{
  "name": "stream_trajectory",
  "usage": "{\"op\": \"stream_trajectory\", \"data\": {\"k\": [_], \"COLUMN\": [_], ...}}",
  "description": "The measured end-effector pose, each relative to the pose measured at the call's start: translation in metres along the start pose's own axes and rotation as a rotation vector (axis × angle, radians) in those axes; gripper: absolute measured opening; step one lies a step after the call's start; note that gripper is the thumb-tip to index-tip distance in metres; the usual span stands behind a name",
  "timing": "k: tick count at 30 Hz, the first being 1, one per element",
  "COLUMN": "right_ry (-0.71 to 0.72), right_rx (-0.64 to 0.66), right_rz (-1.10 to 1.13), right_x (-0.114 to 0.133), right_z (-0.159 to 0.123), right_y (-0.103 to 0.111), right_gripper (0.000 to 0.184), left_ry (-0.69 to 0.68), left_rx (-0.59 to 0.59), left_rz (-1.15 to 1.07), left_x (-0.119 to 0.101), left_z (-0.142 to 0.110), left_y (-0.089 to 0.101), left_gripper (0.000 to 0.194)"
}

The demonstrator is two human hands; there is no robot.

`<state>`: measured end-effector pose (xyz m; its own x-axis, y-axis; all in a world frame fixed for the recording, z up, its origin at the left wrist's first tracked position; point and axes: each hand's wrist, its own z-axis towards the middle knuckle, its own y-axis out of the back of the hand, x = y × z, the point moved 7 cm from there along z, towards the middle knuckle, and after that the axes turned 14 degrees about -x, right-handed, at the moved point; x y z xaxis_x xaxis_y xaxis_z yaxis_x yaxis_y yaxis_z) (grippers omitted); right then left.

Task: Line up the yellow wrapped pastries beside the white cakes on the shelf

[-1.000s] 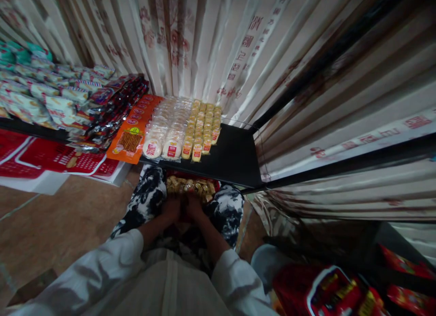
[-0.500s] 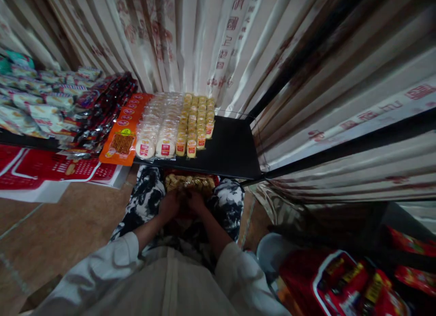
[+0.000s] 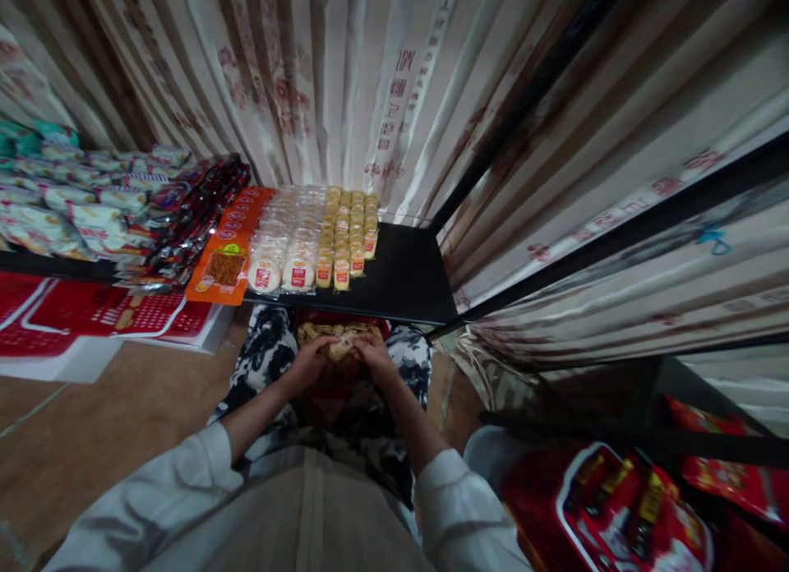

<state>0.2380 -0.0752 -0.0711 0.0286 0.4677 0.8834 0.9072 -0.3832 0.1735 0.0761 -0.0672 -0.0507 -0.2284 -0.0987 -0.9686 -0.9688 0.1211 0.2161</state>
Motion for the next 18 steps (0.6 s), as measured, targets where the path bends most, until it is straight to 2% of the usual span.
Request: {"op": "stream_trajectory", "data": {"k": [5, 8, 11, 14, 18], "right_ry": [-0.085, -0.127, -0.21, -0.297, -0.284], "right_rx": [-0.045, -0.069, -0.002, 0.071, 0.049], "right_rz": [0.096, 0.127, 0.155, 0.145, 0.151], "right_x": [0.018, 0.026, 0.029, 0.029, 0.031], "right_z": [-0.009, -0.016, -0.026, -0.033, -0.032], "right_y": [0.012, 0.019, 0.022, 0.024, 0.031], "right_gripper": [0.013, 0.012, 0.016, 0.012, 0.025], "left_ry": [-0.278, -0.37, -0.423, -0.344, -0.011], "left_rx": [0.075, 0.075, 0.044, -0.039, -0.111], "left_rz": [0.181, 0.227, 0.247, 0.215, -0.065], "left_x": [-0.046, -0.068, -0.082, -0.081, -0.062], "left_z": [-0.012, -0.015, -0.012, 0.002, 0.02], "left_y": [-0.006, -0.009, -0.008, -0.005, -0.009], "left_gripper": [0.052, 0.041, 0.034, 0.029, 0.023]}}
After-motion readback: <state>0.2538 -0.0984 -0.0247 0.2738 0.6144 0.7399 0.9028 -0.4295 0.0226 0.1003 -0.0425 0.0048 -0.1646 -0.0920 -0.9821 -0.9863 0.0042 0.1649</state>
